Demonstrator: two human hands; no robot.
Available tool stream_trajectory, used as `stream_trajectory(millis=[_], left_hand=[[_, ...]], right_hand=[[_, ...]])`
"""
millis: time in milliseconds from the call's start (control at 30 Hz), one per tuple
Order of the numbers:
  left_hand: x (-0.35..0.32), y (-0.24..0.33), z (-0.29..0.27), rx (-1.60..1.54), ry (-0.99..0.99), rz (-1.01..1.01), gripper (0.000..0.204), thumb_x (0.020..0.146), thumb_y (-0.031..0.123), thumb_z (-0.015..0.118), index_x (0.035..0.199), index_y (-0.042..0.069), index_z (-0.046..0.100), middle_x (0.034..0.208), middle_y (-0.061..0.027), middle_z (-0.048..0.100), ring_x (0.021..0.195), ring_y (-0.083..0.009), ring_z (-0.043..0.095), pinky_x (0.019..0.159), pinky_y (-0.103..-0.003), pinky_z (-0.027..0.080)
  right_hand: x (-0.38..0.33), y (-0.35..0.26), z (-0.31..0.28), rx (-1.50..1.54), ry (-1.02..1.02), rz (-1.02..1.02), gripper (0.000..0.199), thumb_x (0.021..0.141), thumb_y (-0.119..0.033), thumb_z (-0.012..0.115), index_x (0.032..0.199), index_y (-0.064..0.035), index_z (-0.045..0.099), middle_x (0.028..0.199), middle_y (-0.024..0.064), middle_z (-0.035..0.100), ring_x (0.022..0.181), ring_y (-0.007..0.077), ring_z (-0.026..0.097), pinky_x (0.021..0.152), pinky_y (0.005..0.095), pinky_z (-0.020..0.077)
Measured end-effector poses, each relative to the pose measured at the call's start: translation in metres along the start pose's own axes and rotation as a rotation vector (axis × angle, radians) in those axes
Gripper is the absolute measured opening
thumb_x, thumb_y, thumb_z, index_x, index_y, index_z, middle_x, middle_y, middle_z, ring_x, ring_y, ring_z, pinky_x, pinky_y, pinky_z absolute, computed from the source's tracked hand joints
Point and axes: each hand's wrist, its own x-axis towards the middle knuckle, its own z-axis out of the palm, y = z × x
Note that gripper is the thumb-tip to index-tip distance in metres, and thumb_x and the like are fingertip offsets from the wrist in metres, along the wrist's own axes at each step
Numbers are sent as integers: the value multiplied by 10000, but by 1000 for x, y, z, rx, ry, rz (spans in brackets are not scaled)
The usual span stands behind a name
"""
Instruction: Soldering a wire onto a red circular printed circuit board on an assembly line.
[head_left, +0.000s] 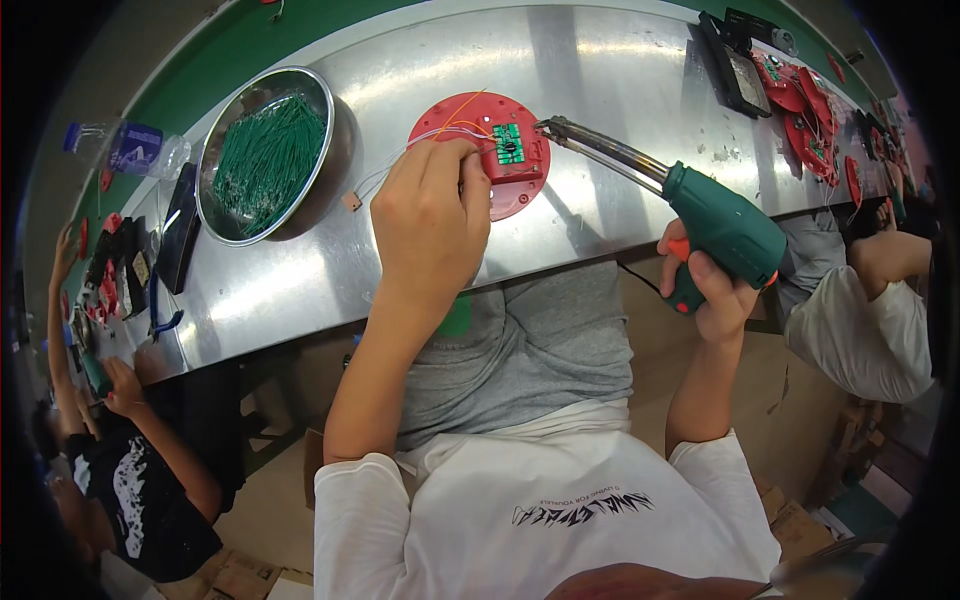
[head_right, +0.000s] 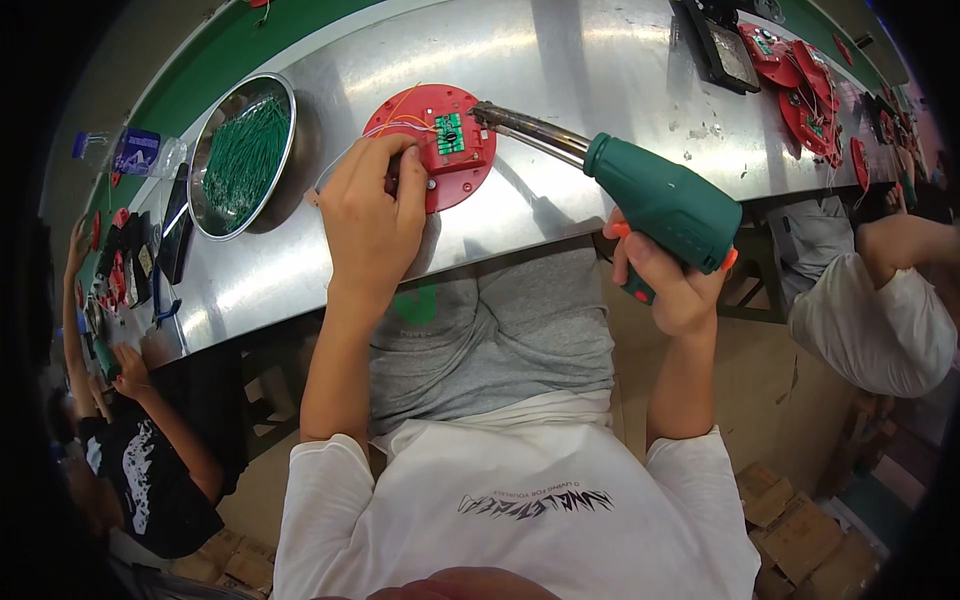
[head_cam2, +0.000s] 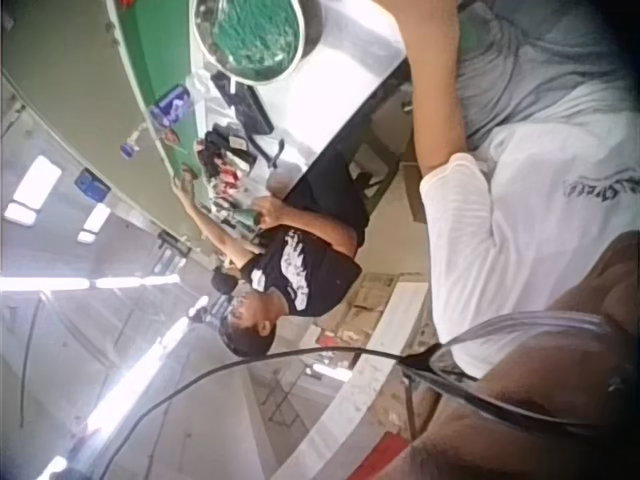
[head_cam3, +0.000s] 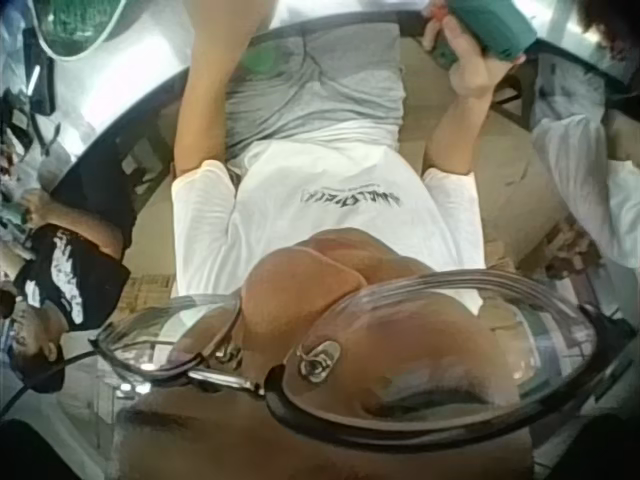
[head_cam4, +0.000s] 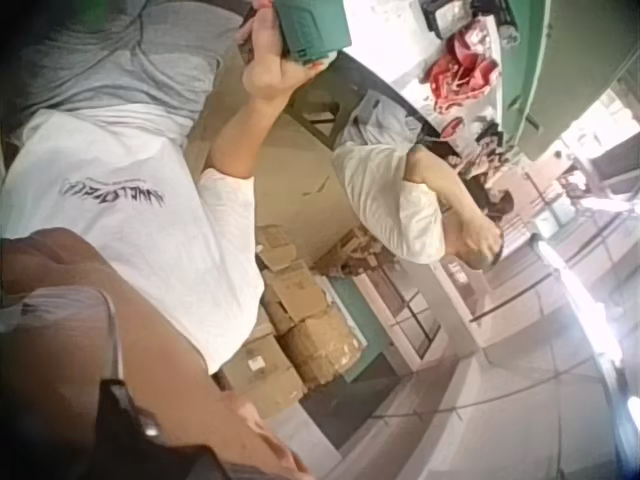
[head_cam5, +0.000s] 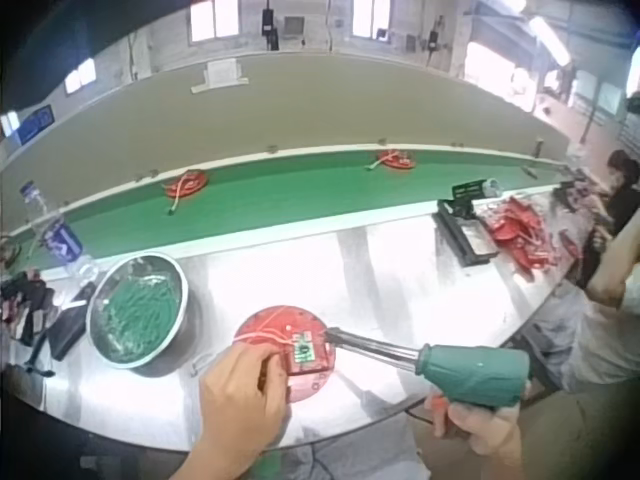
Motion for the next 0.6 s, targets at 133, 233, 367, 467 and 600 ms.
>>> stream_trajectory(millis=[133,233,367,467,600], left_hand=[[-2,0,-1,3,4,-9,50,839,41,655,882,17,657,808,-133,642,723,-319,636,647,-419,503],[-1,-1,1,-2,5,1,55,833,38,659,884,18,658,808,-131,644,723,-317,635,645,-418,503],[0,-2,2,-1,17,22,65,826,33,664,889,16,660,812,-127,640,723,-314,634,639,-411,505],[-3,-1,0,60,29,85,84,820,33,668,903,17,665,819,-123,633,724,-311,632,640,-407,508],[-3,0,-1,35,101,103,140,790,1,681,930,0,688,815,-125,620,710,-300,622,637,-390,508]], right_hand=[[1,0,4,28,20,8,244,880,-10,606,1103,72,660,956,178,682,579,163,602,525,275,473],[2,-1,2,-6,-59,-6,293,879,-18,609,1154,80,637,980,187,683,588,162,601,527,273,475],[2,0,4,-13,-10,-50,381,874,-19,613,1236,93,586,1004,201,682,602,166,604,535,275,481],[-2,5,-1,-90,-32,-58,463,886,-102,618,1293,102,533,1018,237,668,573,184,601,536,283,485],[-3,4,0,-54,-50,-34,379,872,-10,616,1234,96,593,984,195,709,617,151,620,545,264,488]])
